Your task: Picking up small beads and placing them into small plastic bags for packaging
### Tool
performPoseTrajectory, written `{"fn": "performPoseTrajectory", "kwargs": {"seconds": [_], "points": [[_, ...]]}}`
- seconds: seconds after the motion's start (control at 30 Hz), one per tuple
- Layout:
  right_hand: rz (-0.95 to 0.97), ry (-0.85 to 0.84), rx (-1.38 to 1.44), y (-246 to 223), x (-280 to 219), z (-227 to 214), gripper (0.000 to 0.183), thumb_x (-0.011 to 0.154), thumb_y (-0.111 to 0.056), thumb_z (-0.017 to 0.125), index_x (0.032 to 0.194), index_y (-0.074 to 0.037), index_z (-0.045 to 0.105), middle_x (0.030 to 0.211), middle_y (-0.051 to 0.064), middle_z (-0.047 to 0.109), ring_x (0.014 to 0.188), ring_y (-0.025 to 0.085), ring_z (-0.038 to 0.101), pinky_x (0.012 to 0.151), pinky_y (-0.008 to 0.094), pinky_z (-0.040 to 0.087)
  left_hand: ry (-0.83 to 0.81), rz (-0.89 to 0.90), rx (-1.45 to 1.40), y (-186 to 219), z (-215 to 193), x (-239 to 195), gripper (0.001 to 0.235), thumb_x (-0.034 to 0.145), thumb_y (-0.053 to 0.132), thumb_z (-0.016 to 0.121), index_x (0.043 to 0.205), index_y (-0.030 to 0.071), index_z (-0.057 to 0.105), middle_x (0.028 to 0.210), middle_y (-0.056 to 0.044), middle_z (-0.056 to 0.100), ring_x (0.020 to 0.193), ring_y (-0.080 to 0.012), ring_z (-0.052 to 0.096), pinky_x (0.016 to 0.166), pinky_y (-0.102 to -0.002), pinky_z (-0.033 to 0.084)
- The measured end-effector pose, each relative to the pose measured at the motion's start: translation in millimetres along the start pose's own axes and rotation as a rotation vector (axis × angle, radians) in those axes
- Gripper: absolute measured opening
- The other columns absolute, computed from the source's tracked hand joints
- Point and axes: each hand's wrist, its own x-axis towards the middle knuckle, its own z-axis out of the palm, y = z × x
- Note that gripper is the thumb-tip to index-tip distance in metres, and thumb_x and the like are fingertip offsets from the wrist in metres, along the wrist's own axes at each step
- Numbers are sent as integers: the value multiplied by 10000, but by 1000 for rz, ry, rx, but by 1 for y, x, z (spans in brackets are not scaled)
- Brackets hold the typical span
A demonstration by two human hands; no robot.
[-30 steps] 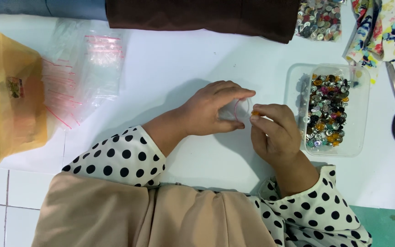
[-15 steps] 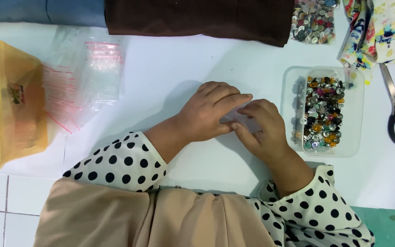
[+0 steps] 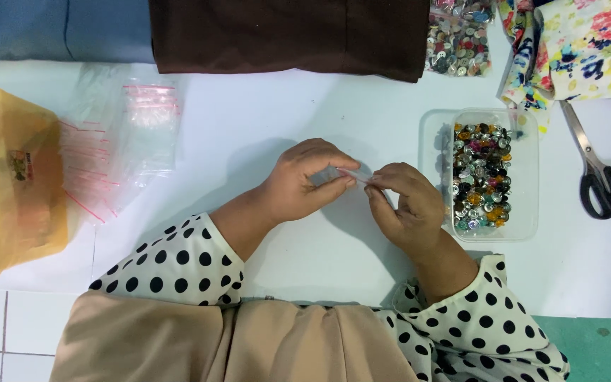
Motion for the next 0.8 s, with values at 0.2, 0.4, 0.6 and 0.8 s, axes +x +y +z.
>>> {"fn": "performPoseTrajectory", "kwargs": {"seconds": [0.2, 0.4, 0.6, 0.8], "points": [[332, -69, 73, 9, -7, -3, 121, 910, 89, 717, 1028, 64, 724, 831, 140, 715, 727, 197, 667, 689, 321, 525, 25, 26, -66, -11, 3, -1, 119, 893, 29, 772, 980, 111, 774, 854, -17, 744, 806, -222, 710, 783, -354, 555], [155, -15, 46, 7, 14, 5, 122, 938, 145, 688, 1057, 121, 696, 1001, 263, 724, 879, 357, 714, 769, 434, 571, 69, 281, 129, -4, -9, 21, 67, 945, 29, 721, 951, 91, 747, 857, -40, 710, 836, -285, 698, 788, -413, 552], [-35, -190, -230, 8, 9, 2, 154, 897, 99, 744, 1019, 12, 779, 1118, 174, 756, 1011, 355, 705, 927, 461, 561, -30, 484, 275, 17, -37, 29, 121, 962, 13, 698, 878, 94, 727, 851, -24, 654, 847, -258, 667, 825, -383, 545], [-12, -718, -437, -16, 13, 4, 106, 866, -159, 786, 950, -101, 756, 1083, 95, 754, 1014, 322, 685, 897, 488, 515, -448, 372, 464, -2, -54, -25, 52, 873, 73, 768, 911, 79, 733, 913, -79, 669, 1058, -318, 645, 959, -479, 488]]}}
